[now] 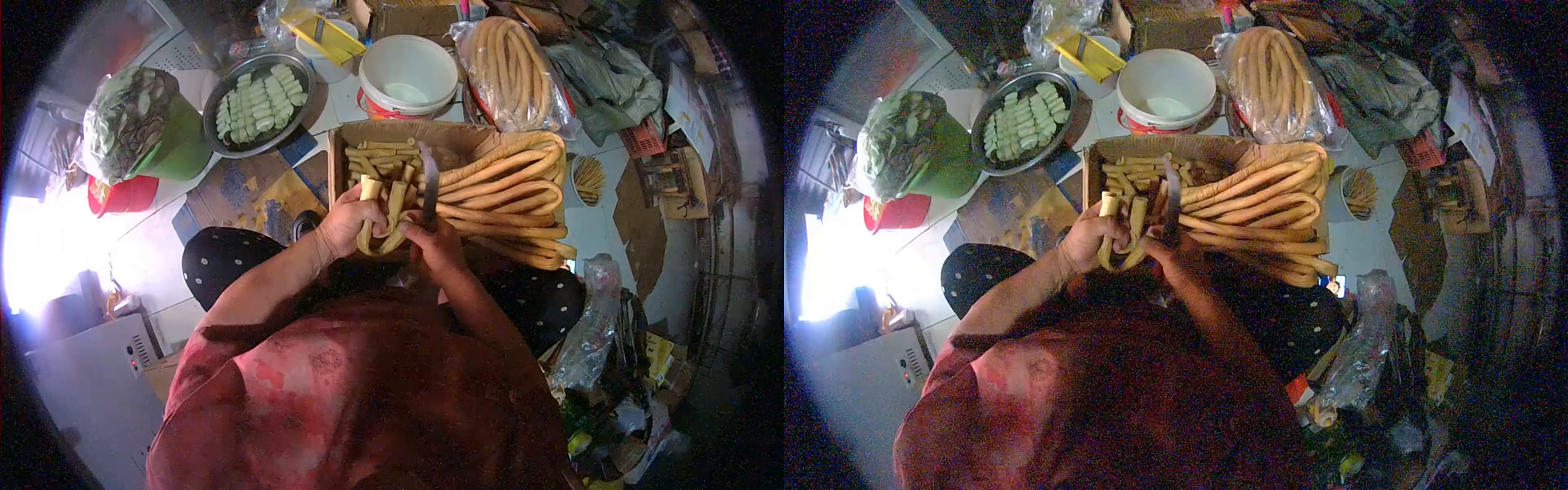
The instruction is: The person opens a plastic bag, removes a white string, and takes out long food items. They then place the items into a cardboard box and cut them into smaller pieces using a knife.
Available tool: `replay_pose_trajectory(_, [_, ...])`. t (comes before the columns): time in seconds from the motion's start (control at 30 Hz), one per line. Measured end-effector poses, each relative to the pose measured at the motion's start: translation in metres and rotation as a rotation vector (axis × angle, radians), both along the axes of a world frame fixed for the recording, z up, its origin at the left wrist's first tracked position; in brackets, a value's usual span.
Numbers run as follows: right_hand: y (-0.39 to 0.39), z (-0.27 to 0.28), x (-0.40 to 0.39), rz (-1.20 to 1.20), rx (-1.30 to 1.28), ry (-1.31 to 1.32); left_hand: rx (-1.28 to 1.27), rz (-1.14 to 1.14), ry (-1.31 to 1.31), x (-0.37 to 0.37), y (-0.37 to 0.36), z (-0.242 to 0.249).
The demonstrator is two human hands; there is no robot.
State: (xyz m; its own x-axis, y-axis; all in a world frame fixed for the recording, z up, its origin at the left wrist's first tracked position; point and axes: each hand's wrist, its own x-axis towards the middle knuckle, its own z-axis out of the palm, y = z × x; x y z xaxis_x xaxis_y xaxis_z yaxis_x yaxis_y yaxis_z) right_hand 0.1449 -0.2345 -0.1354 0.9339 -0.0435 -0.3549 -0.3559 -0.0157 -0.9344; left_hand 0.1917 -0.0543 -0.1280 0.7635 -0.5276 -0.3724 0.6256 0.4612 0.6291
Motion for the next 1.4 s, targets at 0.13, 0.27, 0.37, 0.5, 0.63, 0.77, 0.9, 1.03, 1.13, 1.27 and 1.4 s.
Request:
replay_pose_trajectory(0.13, [-0.001, 0.039, -0.001, -0.005, 0.079, 0.118, 0.048, 0.034, -0.032, -0.006, -0.008, 0.019])
replay_pose_trajectory(0.27, [-0.011, 0.038, 0.002, -0.129, 0.051, 0.053, 0.327, -0.065, -0.127, -0.005, -0.006, 0.015])
replay_pose_trajectory(0.37, [-0.019, 0.038, 0.001, -0.092, 0.013, 0.036, 0.437, -0.158, -0.137, -0.007, -0.006, 0.012])
replay_pose_trajectory(0.5, [-0.013, 0.042, 0.002, -0.131, -0.02, -0.024, 0.605, -0.191, -0.125, -0.007, -0.004, 0.019])
replay_pose_trajectory(0.63, [-0.013, 0.044, -0.002, -0.081, -0.268, -0.219, 0.464, 0.112, -0.013, -0.001, -0.001, 0.018])
replay_pose_trajectory(0.77, [-0.007, 0.035, -0.024, 0.18, -0.499, -0.098, 0.285, 0.326, 0.045, 0.007, 0.0, 0.019])
replay_pose_trajectory(0.9, [-0.004, 0.037, -0.029, 0.314, -0.613, -0.058, 0.263, 0.36, 0.025, 0.009, 0.0, 0.027])
replay_pose_trajectory(1.03, [0.002, 0.042, -0.026, 0.318, -0.638, -0.022, 0.333, 0.384, 0.071, 0.008, -0.002, 0.039])
replay_pose_trajectory(1.13, [0.004, 0.042, -0.026, 0.346, -0.639, -0.011, 0.371, 0.353, 0.017, 0.01, 0.002, 0.036])
replay_pose_trajectory(1.27, [0.001, 0.029, -0.028, 0.36, -0.74, 0.001, 0.49, 0.313, -0.057, 0.009, 0.002, 0.036])
replay_pose_trajectory(1.4, [0.009, 0.054, -0.024, 0.387, -0.713, 0.154, 0.508, 0.254, -0.1, 0.007, 0.002, 0.026])
